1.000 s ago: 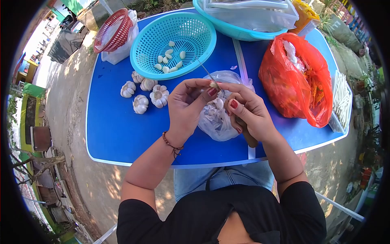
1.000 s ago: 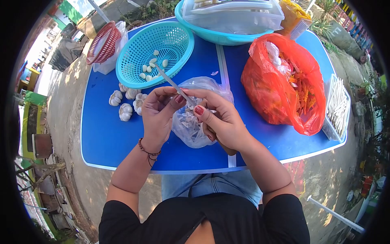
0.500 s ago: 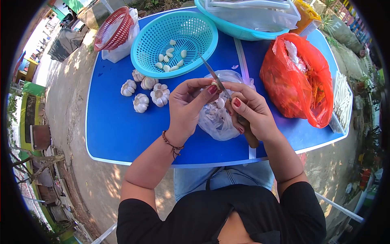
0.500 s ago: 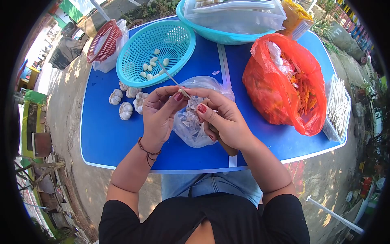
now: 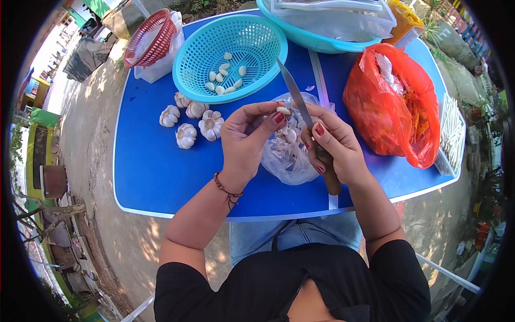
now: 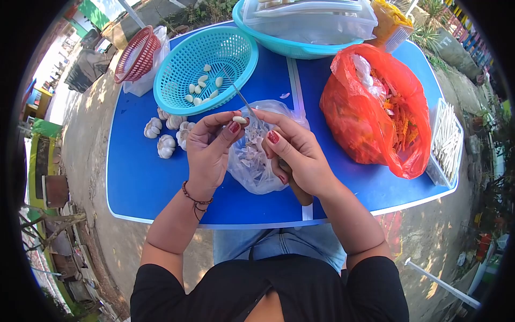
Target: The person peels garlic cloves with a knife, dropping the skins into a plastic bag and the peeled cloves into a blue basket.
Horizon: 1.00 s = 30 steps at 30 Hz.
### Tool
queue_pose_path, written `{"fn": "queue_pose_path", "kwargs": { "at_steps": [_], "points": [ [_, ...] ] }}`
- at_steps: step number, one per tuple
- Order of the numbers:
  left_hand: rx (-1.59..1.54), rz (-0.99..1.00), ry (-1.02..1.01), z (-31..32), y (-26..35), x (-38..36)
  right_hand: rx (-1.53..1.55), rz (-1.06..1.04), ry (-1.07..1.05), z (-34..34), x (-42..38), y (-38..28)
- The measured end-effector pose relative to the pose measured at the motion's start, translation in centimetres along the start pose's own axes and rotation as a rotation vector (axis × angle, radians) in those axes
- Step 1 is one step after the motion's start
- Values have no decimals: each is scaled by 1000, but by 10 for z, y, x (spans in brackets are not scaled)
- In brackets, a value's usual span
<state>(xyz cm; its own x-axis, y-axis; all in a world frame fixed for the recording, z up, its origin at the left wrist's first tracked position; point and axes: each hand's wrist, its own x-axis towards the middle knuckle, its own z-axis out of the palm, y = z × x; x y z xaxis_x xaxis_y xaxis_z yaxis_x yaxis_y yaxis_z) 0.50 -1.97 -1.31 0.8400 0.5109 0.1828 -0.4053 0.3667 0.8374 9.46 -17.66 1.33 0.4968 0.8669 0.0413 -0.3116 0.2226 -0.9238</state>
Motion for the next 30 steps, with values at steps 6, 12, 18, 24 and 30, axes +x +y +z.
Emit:
{"fn": "queue_pose_path", "kwargs": {
  "at_steps": [6,12,18,24,30],
  "points": [
    [-10,30,31,0,2,0,-167,6,-32,4,-2,1],
    [60,-10,66,-2,1,-1,-262,29,19,4,-1,2],
    [6,-19,73,3,0,0,-92,48,-8,1,1,2],
    [99,3,-3,0,3,0,-74,5,-37,1,0,4],
    [13,-41,-31,3,6,1,-106,-23,-21,5,-1,0]
  ]
}}
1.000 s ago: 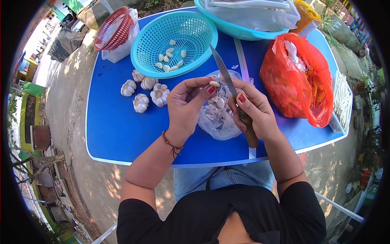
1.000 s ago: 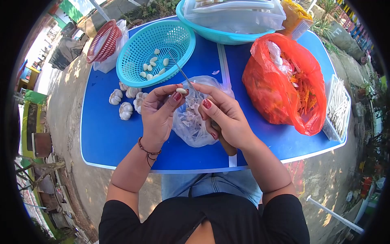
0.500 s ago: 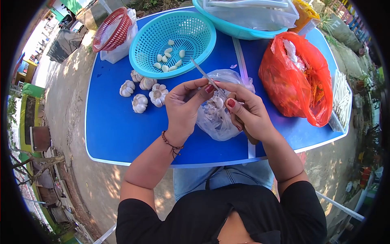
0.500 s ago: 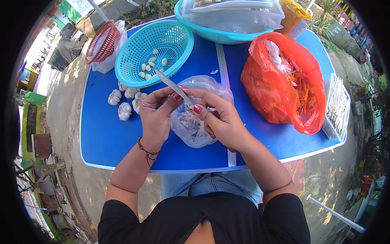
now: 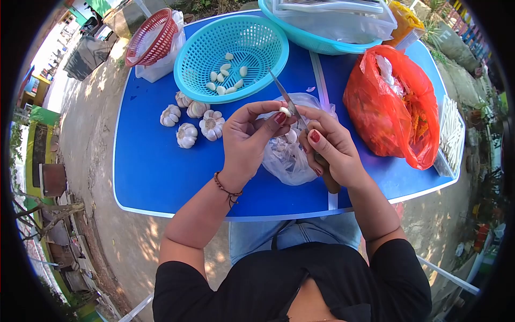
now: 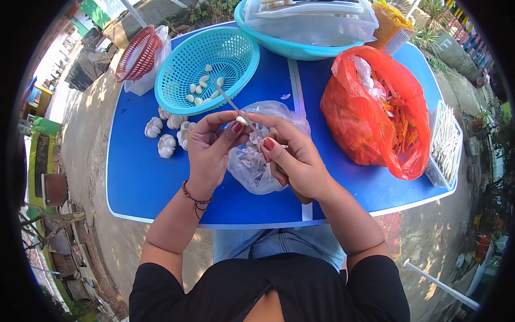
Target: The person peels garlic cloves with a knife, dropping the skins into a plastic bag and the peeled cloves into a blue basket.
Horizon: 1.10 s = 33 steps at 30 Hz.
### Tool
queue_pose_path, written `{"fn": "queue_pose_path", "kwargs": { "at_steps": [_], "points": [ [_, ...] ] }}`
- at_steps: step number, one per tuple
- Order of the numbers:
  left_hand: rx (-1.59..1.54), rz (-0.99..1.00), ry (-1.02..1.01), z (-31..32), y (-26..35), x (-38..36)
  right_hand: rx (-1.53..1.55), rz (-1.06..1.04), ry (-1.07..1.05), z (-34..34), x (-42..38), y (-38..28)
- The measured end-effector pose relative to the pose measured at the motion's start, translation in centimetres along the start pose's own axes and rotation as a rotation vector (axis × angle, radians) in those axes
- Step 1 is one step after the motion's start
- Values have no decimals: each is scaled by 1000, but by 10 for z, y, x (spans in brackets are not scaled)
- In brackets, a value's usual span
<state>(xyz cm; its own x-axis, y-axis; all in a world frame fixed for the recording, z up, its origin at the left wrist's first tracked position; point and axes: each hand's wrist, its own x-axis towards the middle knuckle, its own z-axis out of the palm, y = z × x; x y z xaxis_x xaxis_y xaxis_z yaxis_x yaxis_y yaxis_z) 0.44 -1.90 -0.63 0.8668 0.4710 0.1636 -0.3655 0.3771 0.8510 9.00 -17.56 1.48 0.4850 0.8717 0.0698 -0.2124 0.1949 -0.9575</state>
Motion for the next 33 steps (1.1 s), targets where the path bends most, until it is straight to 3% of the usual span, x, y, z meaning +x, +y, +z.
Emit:
{"fn": "queue_pose_path", "kwargs": {
  "at_steps": [10,14,20,25,29,33],
  "points": [
    [272,79,-95,17,14,1,-18,-1,0,-14,2,-20],
    [114,-80,-82,26,21,12,-127,-59,13,-22,5,-29],
    [-212,-254,-43,25,9,16,-41,-47,14,-24,4,-27],
    [-160,-194,-62,17,0,6,-24,42,-15,-18,-5,-22],
    [-53,-69,-54,15,-4,0,-383,-139,31,-15,-11,-16],
    [-49,-25,-52,12,-5,-3,-566,-190,4,-13,-12,-18]
  ]
}}
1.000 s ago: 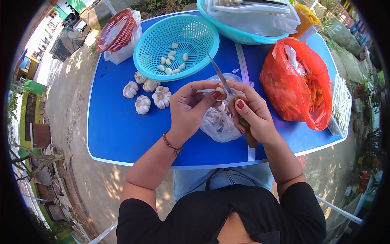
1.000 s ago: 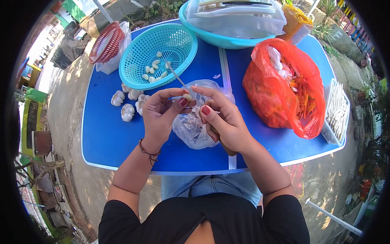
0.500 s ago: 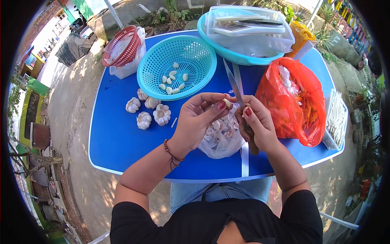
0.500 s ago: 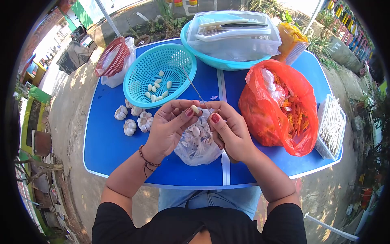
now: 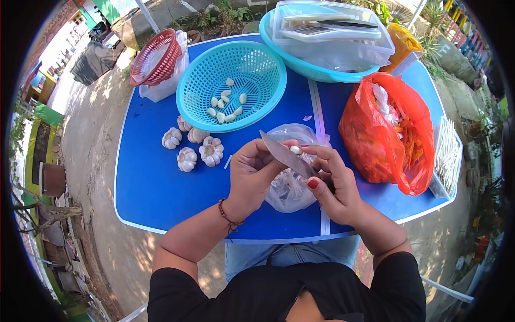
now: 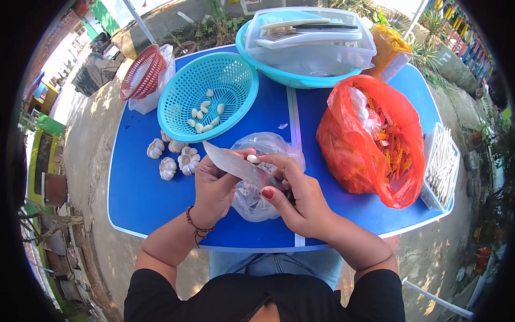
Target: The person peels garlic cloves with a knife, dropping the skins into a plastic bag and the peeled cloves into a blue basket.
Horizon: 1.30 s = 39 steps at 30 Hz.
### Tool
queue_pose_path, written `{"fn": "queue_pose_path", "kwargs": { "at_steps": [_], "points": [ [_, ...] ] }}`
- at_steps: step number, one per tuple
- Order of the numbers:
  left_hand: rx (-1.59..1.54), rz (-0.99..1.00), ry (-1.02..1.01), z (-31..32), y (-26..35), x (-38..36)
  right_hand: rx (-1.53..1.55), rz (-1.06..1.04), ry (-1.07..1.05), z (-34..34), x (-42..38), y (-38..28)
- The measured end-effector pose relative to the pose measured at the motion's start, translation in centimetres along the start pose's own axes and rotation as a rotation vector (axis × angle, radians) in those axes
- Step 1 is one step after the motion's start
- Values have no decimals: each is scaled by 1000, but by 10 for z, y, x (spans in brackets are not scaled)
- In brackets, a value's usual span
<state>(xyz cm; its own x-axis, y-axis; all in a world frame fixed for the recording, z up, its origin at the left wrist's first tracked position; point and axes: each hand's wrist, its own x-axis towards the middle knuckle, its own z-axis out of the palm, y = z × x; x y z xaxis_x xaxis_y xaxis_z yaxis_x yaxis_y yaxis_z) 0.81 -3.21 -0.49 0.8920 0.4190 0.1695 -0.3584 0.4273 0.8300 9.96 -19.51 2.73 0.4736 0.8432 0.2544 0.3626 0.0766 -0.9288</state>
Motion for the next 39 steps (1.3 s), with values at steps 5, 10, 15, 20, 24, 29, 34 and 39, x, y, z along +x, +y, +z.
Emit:
{"fn": "queue_pose_path", "kwargs": {
  "at_steps": [5,10,15,20,24,29,34,39],
  "points": [
    [62,38,-5,0,1,-3,-20,21,1,2,-1,1],
    [45,28,30,2,0,-3,22,53,5,3,0,0],
    [82,33,22,-3,-4,-4,34,89,-16,1,1,-3],
    [103,60,63,1,-2,-4,71,131,-14,2,1,-3],
    [129,68,86,3,-2,-5,90,200,6,4,0,-5],
    [175,69,71,-2,-6,-6,59,165,5,4,1,5],
    [53,24,107,4,0,-1,535,269,-45,2,2,5],
    [115,44,55,-5,-3,0,442,230,-63,4,0,2]
  ]
}}
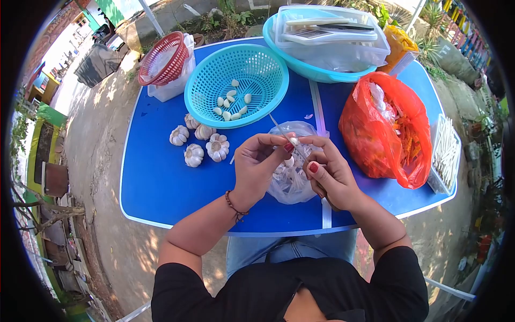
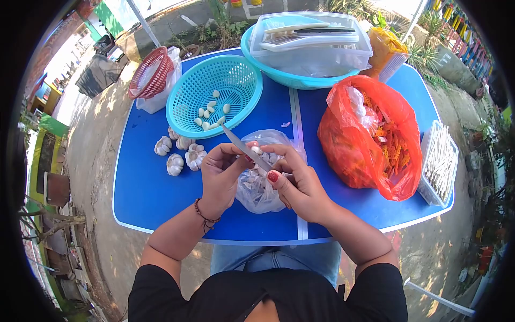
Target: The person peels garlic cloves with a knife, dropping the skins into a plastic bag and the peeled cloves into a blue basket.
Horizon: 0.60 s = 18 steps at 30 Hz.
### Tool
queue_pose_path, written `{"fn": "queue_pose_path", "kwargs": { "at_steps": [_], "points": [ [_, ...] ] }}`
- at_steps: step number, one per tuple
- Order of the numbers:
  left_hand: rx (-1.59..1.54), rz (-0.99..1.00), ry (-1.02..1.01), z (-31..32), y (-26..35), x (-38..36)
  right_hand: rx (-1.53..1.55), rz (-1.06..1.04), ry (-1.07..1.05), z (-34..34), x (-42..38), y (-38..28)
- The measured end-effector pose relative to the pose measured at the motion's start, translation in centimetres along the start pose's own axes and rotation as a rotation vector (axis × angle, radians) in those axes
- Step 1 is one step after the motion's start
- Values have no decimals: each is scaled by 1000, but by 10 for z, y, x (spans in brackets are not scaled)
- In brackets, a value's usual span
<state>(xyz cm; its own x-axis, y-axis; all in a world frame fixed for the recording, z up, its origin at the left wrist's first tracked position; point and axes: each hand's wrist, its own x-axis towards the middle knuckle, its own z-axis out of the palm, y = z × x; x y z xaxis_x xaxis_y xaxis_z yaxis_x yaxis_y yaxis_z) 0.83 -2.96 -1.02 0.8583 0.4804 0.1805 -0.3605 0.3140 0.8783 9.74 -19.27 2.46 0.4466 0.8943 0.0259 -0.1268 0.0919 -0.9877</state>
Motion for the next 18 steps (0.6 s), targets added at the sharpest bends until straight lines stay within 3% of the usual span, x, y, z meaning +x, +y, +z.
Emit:
{"fn": "queue_pose_path", "kwargs": {
  "at_steps": [11,18],
  "points": [
    [-42,-4,20,7,5,-2,117,24,10,-3,1,0],
    [17,65,-18,2,1,-3,-16,0,12,-3,1,4]
  ]
}}
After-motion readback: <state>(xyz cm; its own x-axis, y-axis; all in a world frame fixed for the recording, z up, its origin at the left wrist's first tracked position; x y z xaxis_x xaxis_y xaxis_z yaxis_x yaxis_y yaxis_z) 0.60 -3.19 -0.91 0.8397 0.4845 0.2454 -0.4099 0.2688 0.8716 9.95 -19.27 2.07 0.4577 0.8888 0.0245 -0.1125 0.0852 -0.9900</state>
